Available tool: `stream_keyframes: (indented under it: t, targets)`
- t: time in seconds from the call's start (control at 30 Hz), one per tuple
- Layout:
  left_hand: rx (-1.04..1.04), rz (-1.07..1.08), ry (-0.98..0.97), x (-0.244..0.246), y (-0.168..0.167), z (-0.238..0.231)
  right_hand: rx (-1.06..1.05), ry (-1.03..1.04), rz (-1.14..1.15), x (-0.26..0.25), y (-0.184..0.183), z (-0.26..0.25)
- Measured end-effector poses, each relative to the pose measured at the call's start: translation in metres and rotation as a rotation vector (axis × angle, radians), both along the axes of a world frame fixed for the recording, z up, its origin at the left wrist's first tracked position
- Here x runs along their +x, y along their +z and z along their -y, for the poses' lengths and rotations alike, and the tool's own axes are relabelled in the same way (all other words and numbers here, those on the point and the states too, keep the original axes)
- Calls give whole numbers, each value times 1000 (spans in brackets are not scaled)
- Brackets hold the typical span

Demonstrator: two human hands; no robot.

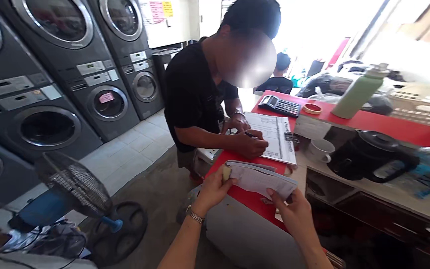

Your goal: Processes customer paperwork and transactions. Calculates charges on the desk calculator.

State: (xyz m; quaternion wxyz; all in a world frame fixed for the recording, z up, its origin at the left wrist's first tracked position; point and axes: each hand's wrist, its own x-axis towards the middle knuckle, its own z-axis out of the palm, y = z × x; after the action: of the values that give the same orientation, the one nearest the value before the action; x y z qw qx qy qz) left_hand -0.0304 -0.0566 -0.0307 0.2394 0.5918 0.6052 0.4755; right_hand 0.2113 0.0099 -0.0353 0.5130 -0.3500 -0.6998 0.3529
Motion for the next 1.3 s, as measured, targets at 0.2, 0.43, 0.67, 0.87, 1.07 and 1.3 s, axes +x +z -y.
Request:
stream_keyframes:
  t: [0.2, 0.43, 0.67, 0.87, 1.07, 1.3]
  targets:
    - [12, 6, -21, 1, 1, 1, -13, -6, 1, 0, 2, 1]
    - [53, 7, -35, 0, 0, 2, -9, -8, 13, 1, 1, 0]
    - [121, 41, -59, 0, -2, 4, -4, -2, 1, 1, 1, -1]
    - [117, 71, -101, -3, -1, 4, -27, 12, -19, 1, 3, 0]
    - [134, 98, -103, -2, -1, 6, -17, -6, -4, 1, 1, -1]
    - [155, 100, -105, -1, -2, 7, -16, 8, -15, 2, 4, 2]
